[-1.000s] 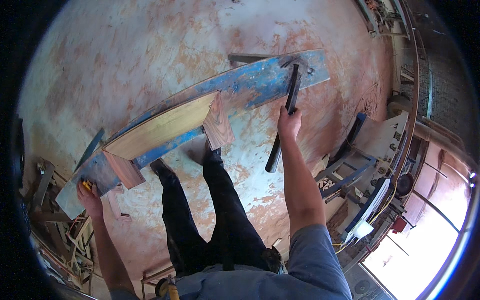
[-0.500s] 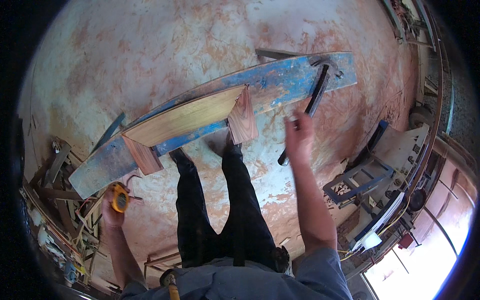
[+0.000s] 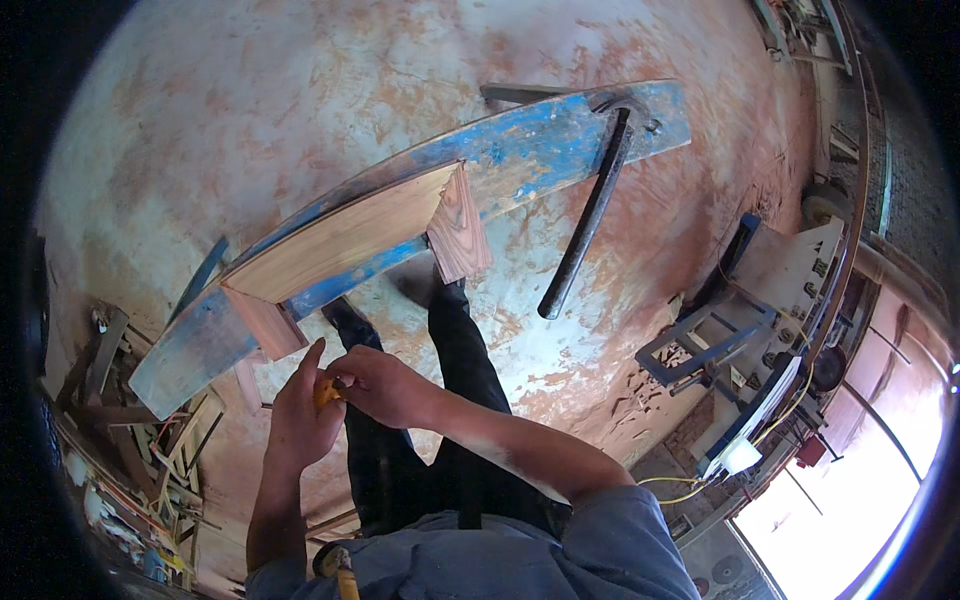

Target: The person assembles small wooden pieces on a workbench, repeatedly measuring with a tape measure and tapping with a hammer to fit them together. The person then applies glue to the edges of additional wood pieces and stacks them.

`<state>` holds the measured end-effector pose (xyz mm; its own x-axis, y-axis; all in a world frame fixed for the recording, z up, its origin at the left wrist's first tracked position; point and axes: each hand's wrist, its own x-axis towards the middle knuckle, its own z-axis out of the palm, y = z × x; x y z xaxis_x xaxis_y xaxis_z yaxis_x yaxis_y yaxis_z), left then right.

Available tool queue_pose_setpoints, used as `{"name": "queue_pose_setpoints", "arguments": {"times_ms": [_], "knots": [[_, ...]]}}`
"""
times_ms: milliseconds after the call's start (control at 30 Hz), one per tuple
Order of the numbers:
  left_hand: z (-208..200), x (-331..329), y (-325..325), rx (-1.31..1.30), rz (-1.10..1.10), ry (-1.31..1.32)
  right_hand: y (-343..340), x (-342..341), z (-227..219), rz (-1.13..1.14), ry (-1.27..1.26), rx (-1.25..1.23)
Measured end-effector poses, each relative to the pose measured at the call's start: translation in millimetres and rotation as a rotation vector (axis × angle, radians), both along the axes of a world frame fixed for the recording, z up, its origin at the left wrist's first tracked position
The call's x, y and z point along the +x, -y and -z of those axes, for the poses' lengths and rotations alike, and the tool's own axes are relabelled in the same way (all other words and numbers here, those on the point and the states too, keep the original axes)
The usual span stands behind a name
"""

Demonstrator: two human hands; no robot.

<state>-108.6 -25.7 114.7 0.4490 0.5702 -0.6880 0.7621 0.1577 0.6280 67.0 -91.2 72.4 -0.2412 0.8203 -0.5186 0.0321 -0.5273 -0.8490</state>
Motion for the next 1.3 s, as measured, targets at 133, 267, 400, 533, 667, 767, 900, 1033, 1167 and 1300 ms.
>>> {"name": "queue_pose_setpoints", "arguments": {"times_ms": [133, 267, 400, 533, 667, 767, 900, 1033, 1167, 1300], "knots": [[28, -36, -12, 0.368, 0.186, -0.039, -18, 27, -9, 0.037, -0.006, -0.320], [58, -105, -49, 0.539, 0.006, -0.186, -30, 113, 44, 0.487, -0.100, -0.236], [88, -149, -79, 0.531, -0.002, -0.157, -53, 177, 76, 0.560, 0.355, -0.148], [99, -131, -82, 0.791, -0.021, -0.149, -64, 180, 97, 0.513, 0.639, 0.023], [103, -125, -85, 0.826, -0.008, -0.172, -67, 174, 109, 0.496, 0.813, 0.118], [110, -130, -85, 0.856, -0.001, -0.139, -71, 167, 105, 0.497, 0.884, 0.096], [103, -126, -85, 0.832, 0.001, -0.152, -68, 168, 109, 0.425, 1.026, 0.299], [110, -132, -83, 0.922, 0.019, -0.175, -76, 159, 98, 0.492, 0.862, 0.146], [108, -131, -87, 0.911, -0.041, -0.213, -67, 161, 107, 0.416, 0.918, 0.178], [109, -132, -86, 0.903, -0.053, -0.292, -67, 163, 112, 0.494, 0.837, 0.041]]}}
